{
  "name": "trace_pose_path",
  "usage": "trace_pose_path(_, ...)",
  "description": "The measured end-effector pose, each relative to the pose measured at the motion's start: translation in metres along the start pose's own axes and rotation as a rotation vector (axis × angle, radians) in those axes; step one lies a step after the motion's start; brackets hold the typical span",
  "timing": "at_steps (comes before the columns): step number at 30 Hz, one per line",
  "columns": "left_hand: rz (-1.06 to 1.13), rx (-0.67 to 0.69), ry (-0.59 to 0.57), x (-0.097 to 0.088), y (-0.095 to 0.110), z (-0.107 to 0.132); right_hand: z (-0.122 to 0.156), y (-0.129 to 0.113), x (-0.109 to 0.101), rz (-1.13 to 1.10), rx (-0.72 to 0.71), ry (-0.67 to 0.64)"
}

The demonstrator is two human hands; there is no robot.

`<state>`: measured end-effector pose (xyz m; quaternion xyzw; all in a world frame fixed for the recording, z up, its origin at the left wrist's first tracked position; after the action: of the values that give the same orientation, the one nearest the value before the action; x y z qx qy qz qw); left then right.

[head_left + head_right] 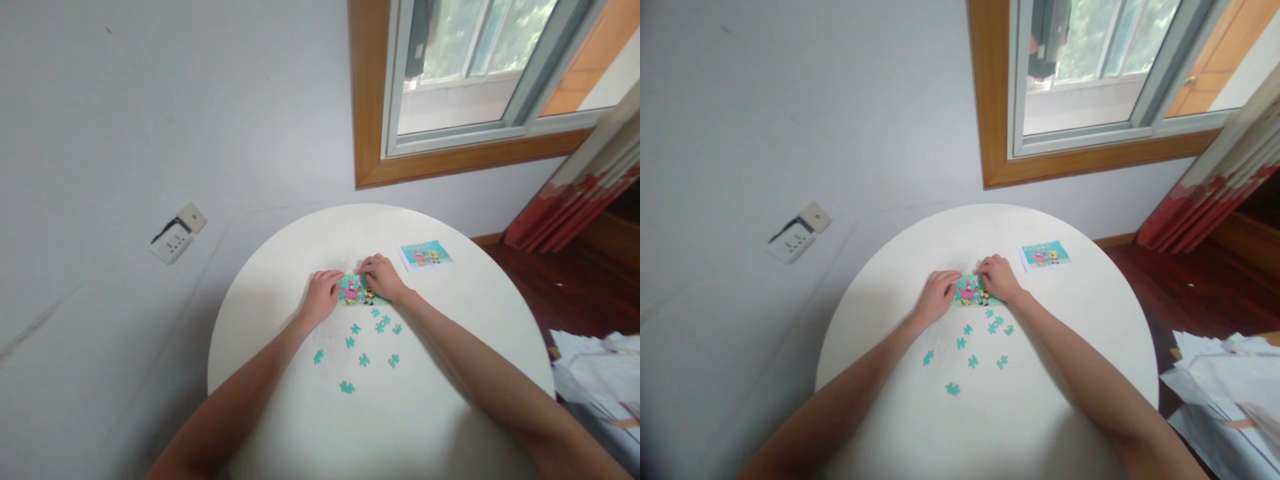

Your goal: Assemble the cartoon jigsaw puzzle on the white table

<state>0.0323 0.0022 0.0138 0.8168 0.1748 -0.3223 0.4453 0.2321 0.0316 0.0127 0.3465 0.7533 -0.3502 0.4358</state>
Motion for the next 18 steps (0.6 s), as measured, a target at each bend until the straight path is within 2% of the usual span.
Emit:
trace_pose_path(8, -0.024, -0.022, -0.032, 0.0, 0.0, 0.002, 0.007, -0.015, -0.003, 0.092, -0.113, -0.113)
trace_pose_path(14, -0.007, -0.058, 0.032, 0.0, -0.005, 0.001, 0.002, -0.021, 0.001, 0.115, -0.135, -0.117)
trace_pose_path(18, -0.038, -0.033, -0.012, 0.002, -0.006, 0.002, 0.001, -0.02, 0.004, 0.114, -0.139, -0.111)
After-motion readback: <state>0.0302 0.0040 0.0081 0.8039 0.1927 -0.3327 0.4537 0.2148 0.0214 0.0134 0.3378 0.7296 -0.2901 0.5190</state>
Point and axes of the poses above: each hand's wrist, its own z-axis away from the middle knuckle, its own x-axis out of the palm, y = z × x, the point moved 3 cm from there along -z, towards the middle knuckle, and after that the axes turned 15 degrees about z, right-handed, at the moved point
